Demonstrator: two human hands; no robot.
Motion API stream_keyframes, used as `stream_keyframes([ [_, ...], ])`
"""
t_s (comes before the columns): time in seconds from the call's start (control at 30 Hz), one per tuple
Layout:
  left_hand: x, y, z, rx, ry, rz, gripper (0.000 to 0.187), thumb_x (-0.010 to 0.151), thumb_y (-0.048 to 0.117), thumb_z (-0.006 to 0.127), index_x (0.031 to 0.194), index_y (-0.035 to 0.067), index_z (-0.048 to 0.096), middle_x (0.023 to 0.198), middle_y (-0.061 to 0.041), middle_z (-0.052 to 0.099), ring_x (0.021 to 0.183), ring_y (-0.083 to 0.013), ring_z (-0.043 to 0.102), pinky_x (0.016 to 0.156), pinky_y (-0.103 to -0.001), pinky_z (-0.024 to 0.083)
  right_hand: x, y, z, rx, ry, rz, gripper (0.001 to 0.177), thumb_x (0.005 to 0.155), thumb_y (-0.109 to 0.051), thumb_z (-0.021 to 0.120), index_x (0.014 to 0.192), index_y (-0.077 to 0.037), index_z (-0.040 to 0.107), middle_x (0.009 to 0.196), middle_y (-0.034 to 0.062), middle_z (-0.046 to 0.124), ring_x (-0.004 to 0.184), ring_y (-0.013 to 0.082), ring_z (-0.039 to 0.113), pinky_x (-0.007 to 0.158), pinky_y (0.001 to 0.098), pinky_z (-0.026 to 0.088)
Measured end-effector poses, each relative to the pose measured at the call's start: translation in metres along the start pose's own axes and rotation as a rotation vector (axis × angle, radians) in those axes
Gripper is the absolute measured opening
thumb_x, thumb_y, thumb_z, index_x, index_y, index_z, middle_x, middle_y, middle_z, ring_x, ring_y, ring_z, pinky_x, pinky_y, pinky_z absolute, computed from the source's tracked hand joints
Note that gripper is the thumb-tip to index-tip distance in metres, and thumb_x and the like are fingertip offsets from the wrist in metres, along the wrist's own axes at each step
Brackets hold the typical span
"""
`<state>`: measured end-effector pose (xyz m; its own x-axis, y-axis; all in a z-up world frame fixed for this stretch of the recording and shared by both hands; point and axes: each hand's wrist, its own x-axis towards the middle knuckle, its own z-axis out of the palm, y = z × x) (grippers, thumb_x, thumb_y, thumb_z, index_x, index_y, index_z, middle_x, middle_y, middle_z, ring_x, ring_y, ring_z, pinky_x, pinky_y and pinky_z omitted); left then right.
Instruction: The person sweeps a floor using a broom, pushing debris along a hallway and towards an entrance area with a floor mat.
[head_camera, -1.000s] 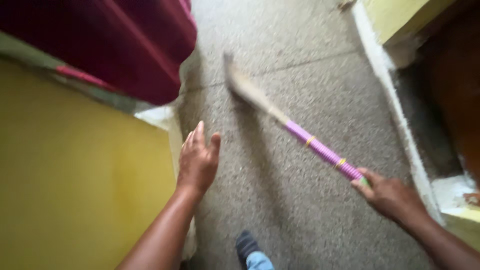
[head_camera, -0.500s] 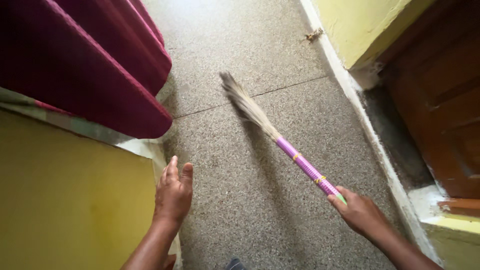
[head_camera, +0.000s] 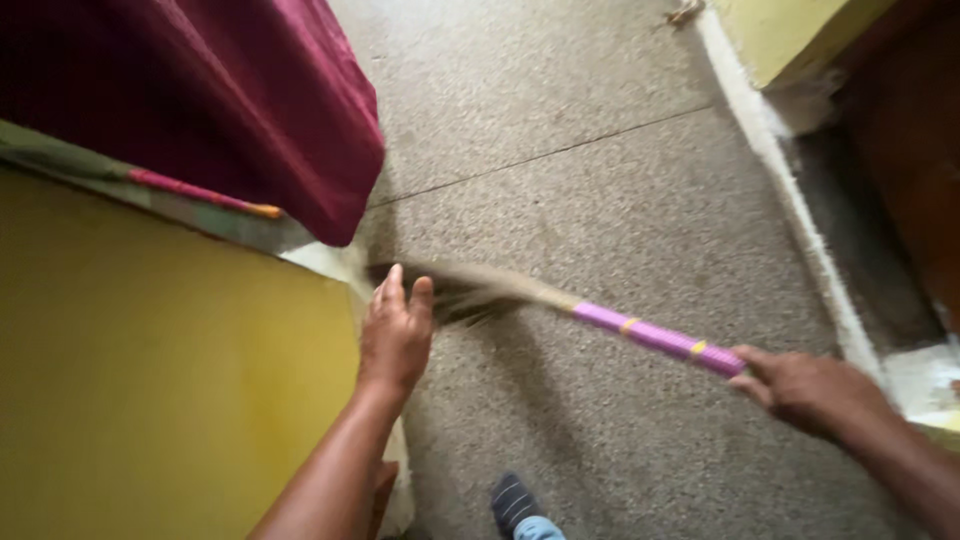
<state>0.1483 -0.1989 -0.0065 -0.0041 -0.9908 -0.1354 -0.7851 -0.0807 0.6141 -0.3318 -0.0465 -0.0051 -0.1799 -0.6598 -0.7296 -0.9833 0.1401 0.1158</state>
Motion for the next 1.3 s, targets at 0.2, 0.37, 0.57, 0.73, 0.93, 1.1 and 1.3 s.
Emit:
stream_keyframes([
  [0.2,0.009,-0.006,-0.016,0.023,-0.028,-0.043,0.088,0.098,0.069,0.037,0.152,0.000,0.042,0.152,-0.026,0.047,0.143,-0.0403,0.042,0.118,-0.048,0.032,0.050,0.003,0.006,0.307,-0.029,0.256,0.059,0.103,-0.057,0.043,0.150,-0.025,0.056,0.063,0.0041,0.066,0.048,0.0177,0.050,0.045,0.0322,0.047],
  [0.37,0.021,-0.014,-0.032,0.054,-0.062,-0.040,0.086,0.099,0.068,0.037,0.152,0.001,0.041,0.153,-0.025,0.046,0.144,-0.0399,0.039,0.117,-0.049,0.030,0.032,-0.032,-0.021,0.368,0.041,0.239,0.060,0.105,-0.056,0.039,0.155,-0.025,0.046,0.063,0.0054,0.061,0.045,0.0164,0.050,0.042,0.0310,0.045],
  [0.57,0.052,-0.012,-0.038,0.037,-0.044,0.015,0.086,0.100,0.067,0.039,0.152,-0.001,0.041,0.153,-0.026,0.046,0.144,-0.0405,0.039,0.118,-0.049,0.030,0.027,-0.059,-0.050,0.193,0.053,0.003,0.062,0.101,-0.060,0.036,0.159,-0.038,0.035,0.070,0.0022,0.065,0.052,0.0120,0.058,0.045,0.0271,0.050],
  [0.73,0.085,-0.002,-0.039,0.034,-0.055,0.061,0.085,0.100,0.066,0.039,0.150,-0.003,0.044,0.151,-0.026,0.048,0.143,-0.0408,0.041,0.118,-0.048,0.032,0.064,-0.090,-0.102,-0.020,-0.061,-0.012,0.056,0.100,-0.063,0.035,0.153,-0.046,0.040,0.081,0.0011,0.068,0.062,0.0129,0.063,0.050,0.0264,0.051],
  [0.93,0.123,0.006,-0.020,0.136,-0.110,0.105,0.078,0.104,0.061,0.038,0.148,-0.003,0.047,0.149,-0.028,0.049,0.142,-0.0431,0.041,0.118,-0.049,0.030,0.124,-0.100,-0.141,0.101,-0.060,0.110,0.046,0.104,-0.057,0.037,0.146,-0.040,0.048,0.085,0.0061,0.072,0.075,0.0214,0.071,0.060,0.0341,0.053],
  [1.1,0.160,0.030,0.001,0.137,-0.103,0.100,0.078,0.103,0.062,0.038,0.147,-0.002,0.049,0.148,-0.027,0.052,0.141,-0.0416,0.045,0.117,-0.049,0.033,0.163,-0.084,-0.162,0.377,0.334,0.066,0.043,0.102,-0.059,0.055,0.130,-0.028,0.063,0.077,0.0054,0.064,0.060,0.0171,0.049,0.055,0.0390,0.040],
  [1.3,0.210,0.091,0.025,0.123,-0.137,0.048,0.077,0.102,0.060,0.040,0.148,-0.001,0.049,0.148,-0.026,0.051,0.140,-0.0407,0.044,0.116,-0.048,0.032,0.128,-0.075,-0.209,0.506,0.047,0.015,0.062,0.102,-0.053,0.042,0.157,-0.024,0.035,0.070,0.0061,0.062,0.050,0.0184,0.051,0.043,0.0345,0.043],
])
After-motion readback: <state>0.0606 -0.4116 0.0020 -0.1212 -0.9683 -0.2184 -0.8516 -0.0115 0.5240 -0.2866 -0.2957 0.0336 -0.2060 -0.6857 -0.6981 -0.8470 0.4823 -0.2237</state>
